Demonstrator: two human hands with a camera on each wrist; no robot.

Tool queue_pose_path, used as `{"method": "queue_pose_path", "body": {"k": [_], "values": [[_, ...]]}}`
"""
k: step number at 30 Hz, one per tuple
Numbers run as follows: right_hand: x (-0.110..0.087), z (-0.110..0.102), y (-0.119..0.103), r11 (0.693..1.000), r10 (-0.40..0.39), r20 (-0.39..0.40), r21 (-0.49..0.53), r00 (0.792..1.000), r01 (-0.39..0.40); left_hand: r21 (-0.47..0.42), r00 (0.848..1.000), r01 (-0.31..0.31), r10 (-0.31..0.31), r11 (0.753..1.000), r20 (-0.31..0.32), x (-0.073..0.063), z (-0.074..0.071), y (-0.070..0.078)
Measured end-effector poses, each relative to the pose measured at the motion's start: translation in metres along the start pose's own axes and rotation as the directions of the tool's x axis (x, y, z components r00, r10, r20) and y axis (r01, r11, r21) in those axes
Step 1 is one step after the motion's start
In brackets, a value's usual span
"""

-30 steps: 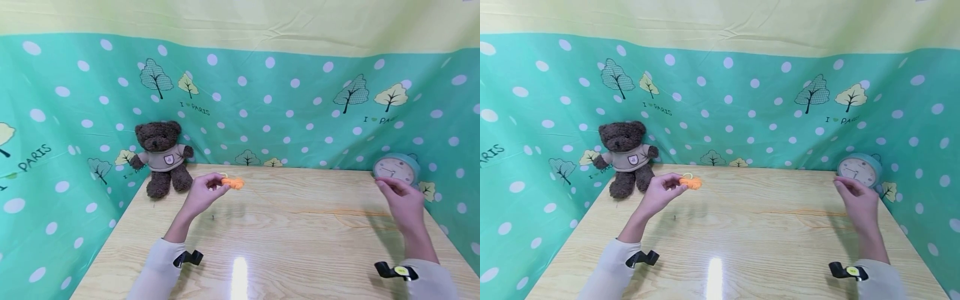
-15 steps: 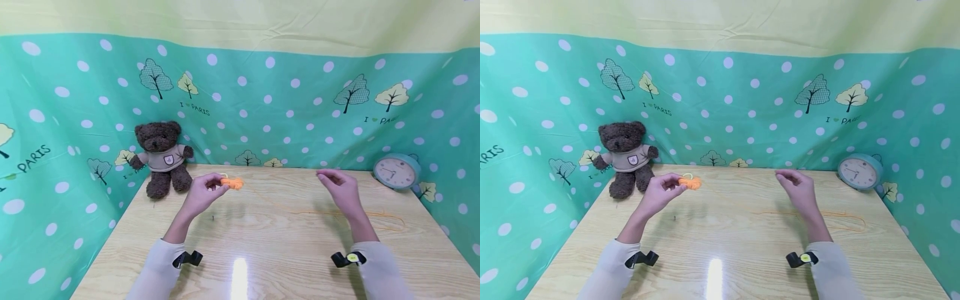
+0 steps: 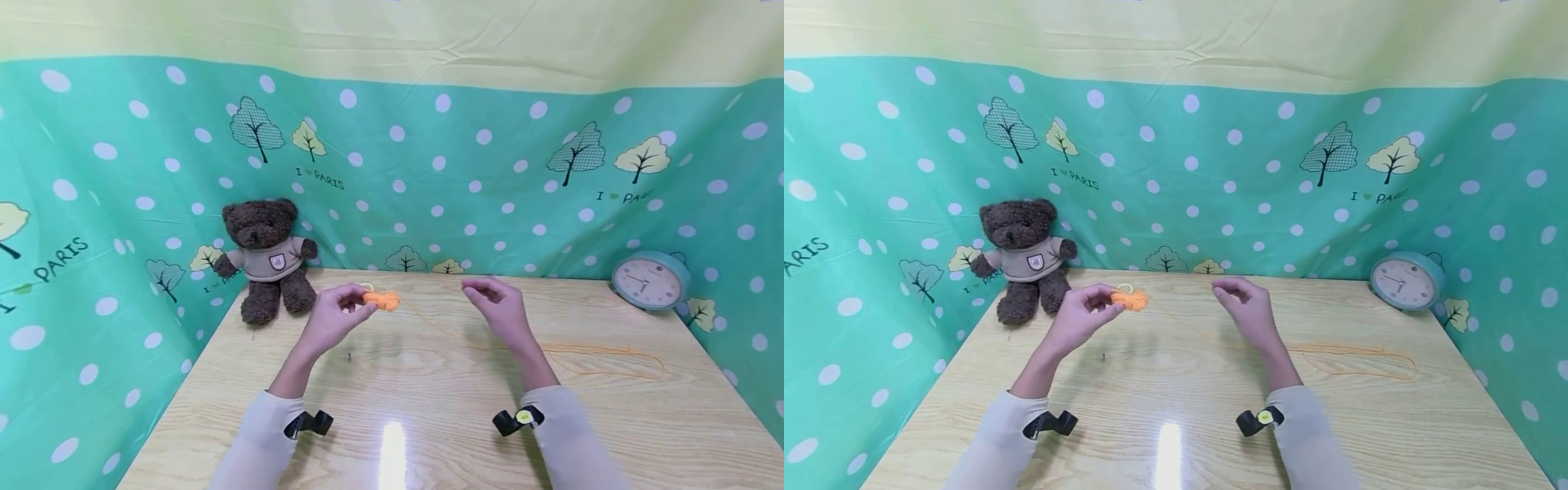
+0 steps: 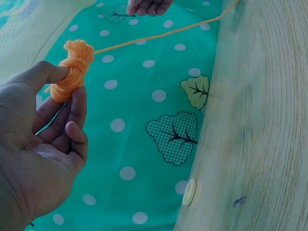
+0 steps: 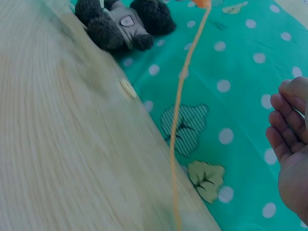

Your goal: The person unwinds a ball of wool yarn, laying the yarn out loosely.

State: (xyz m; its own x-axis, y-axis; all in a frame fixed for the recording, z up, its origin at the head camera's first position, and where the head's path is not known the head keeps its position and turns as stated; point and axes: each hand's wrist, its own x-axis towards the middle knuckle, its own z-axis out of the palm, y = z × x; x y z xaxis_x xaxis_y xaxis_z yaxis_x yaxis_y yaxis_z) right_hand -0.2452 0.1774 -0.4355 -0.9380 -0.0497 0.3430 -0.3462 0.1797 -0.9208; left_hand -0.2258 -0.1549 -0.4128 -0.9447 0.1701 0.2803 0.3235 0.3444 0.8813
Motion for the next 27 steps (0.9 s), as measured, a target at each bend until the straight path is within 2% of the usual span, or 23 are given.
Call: {"method": "queue_pose_path", "body": {"k": [11,20,27], "values": [[-0.004,0.037,0.007,0.999,0.0,0.089,0.032,0.996,-0.003,-0.039,1.0,0.031,-0.031,0.999,-0.005,0.002,0.004,0.001],[-0.007,0.053,0.014,0.999,0.001,0.139,0.031,0.99,-0.005,-0.097,0.998,0.048,-0.045,0.994,0.035,0.002,0.006,0.001],[-0.01,0.066,0.013,1.0,0.002,0.224,0.014,0.975,-0.006,-0.105,0.997,0.061,-0.055,0.993,0.052,0.001,0.008,0.001]]}}
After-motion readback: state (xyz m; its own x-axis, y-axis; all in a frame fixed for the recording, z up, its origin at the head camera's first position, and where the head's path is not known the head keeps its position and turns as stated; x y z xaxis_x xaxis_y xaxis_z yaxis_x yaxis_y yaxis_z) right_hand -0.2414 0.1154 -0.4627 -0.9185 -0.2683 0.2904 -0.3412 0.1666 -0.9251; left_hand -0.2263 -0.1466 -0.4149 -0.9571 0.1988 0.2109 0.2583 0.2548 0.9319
